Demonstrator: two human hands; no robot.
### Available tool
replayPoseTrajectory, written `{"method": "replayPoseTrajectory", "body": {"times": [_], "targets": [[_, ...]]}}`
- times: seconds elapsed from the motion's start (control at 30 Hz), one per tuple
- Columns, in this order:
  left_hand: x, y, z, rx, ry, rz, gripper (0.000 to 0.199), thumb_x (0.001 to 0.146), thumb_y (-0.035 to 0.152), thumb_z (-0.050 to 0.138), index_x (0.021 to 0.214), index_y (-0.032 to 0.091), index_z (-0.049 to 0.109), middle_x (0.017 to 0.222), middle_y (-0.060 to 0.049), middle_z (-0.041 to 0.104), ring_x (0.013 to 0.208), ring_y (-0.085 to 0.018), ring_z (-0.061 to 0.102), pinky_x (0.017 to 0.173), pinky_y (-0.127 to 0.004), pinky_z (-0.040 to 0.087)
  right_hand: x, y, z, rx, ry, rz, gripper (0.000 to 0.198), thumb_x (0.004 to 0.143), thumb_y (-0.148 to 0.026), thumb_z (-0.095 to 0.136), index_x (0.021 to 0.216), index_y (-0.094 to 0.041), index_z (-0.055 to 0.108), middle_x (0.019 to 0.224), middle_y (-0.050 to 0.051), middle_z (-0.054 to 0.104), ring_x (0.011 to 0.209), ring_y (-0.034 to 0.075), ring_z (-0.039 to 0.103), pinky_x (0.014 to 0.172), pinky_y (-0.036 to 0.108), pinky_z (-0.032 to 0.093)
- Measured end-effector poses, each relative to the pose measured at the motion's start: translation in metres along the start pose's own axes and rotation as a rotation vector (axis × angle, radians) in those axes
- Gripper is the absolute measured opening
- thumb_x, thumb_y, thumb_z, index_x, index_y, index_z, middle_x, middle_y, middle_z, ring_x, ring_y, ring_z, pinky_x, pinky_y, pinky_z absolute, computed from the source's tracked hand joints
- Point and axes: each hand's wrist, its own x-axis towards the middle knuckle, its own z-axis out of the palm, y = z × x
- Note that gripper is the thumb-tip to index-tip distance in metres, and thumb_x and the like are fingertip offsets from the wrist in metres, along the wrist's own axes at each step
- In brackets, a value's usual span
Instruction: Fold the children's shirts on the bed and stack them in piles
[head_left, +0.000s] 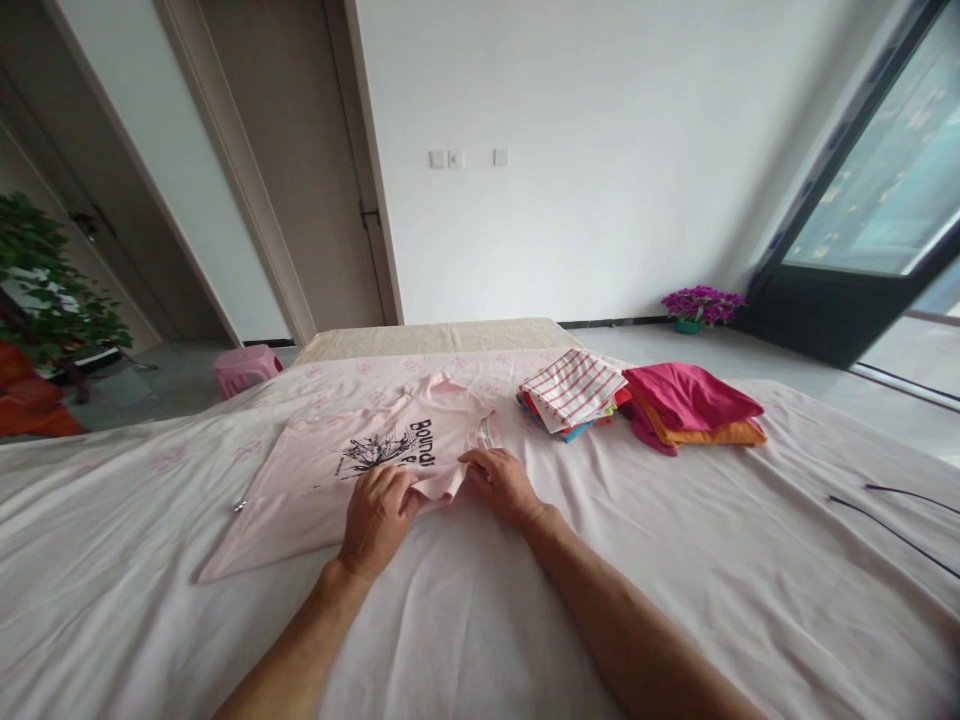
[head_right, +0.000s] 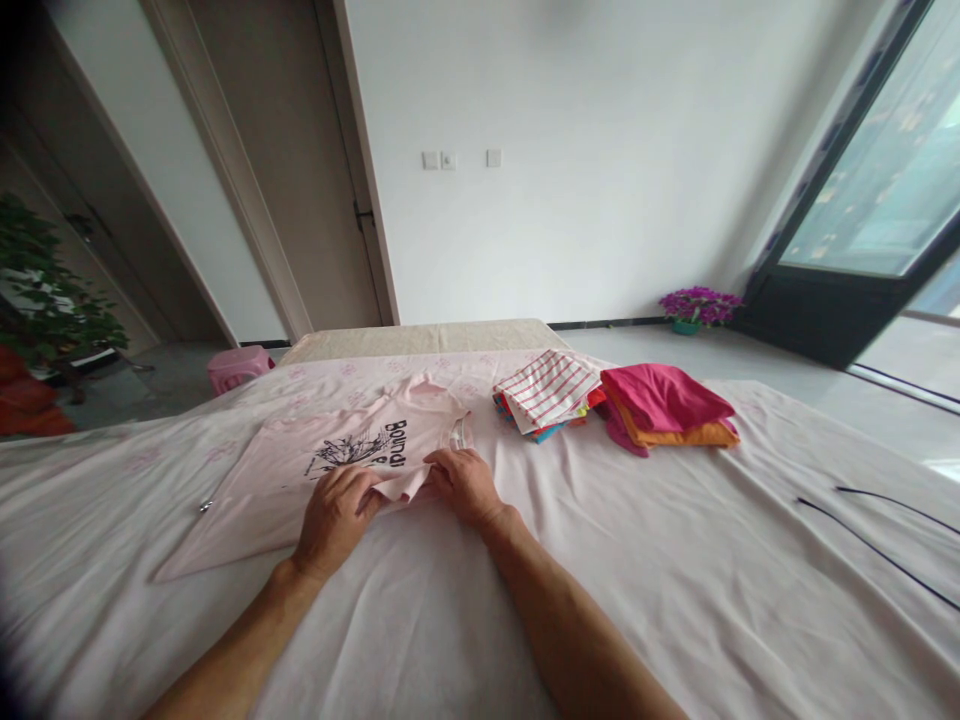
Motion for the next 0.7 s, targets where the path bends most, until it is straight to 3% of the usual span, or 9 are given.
{"method": "replayPoseTrajectory", "body": {"times": [0.17,0.33,0.43,0.5,0.57,0.7], "targets": [[-0.002,-0.003,0.002,0.039,-0.045,-0.133,0.012,0.084,0.018,0.054,0.089,0.021,0.064,0.079,-0.003,0.07,0.079,-0.023,0.063,0.081,-0.038,0.043,0.0,0.01,-0.001,0.018,-0.038,-0.032,0.046,0.074,-0.011,0.06,0.12,-0.02,0.062,0.096,0.003,0.073,0.09,0.019,0.066,0.091,0.033,0.043],[0.004,0.009,-0.001,0.004,-0.066,0.002,0.038,0.076,0.02,0.066,0.113,0.025,0.064,0.101,-0.005,0.072,0.095,-0.025,0.062,0.095,-0.043,0.038,0.004,0.008,0.002,-0.035,-0.043,0.055,0.025,0.088,-0.017,0.053,0.106,-0.021,0.069,0.097,0.004,0.074,0.092,0.018,0.067,0.089,0.03,0.044],[0.004,0.01,0.004,-0.052,-0.077,0.018,0.02,0.083,0.021,0.06,0.102,0.025,0.067,0.097,-0.006,0.071,0.094,-0.022,0.062,0.084,-0.034,0.041,0.005,0.005,0.001,-0.061,-0.058,0.082,0.021,0.092,-0.022,0.054,0.105,-0.022,0.07,0.097,0.004,0.074,0.092,0.018,0.067,0.089,0.029,0.044],[0.002,0.008,0.007,-0.056,-0.093,-0.099,0.015,0.09,0.027,0.053,0.086,0.023,0.067,0.086,-0.005,0.071,0.081,-0.019,0.062,0.071,-0.029,0.039,0.006,0.004,-0.001,-0.089,-0.053,0.119,0.02,0.093,-0.028,0.055,0.107,-0.022,0.069,0.097,0.004,0.074,0.092,0.018,0.067,0.089,0.03,0.043],[0.001,0.004,0.008,-0.03,-0.13,-0.269,0.028,0.094,0.034,0.046,0.076,0.021,0.065,0.076,-0.003,0.07,0.068,-0.015,0.06,0.061,-0.026,0.032,0.007,0.003,-0.003,-0.12,-0.044,0.154,0.022,0.094,-0.031,0.056,0.109,-0.021,0.069,0.096,0.005,0.074,0.091,0.019,0.067,0.088,0.03,0.043],[0.002,0.004,0.003,-0.002,-0.228,-0.449,0.037,0.097,0.038,0.04,0.073,0.022,0.064,0.069,-0.002,0.069,0.06,-0.013,0.058,0.056,-0.025,0.023,0.008,0.002,-0.004,-0.169,-0.024,0.196,0.024,0.093,-0.03,0.057,0.113,-0.022,0.068,0.096,0.005,0.074,0.09,0.02,0.065,0.086,0.031,0.042]]}}
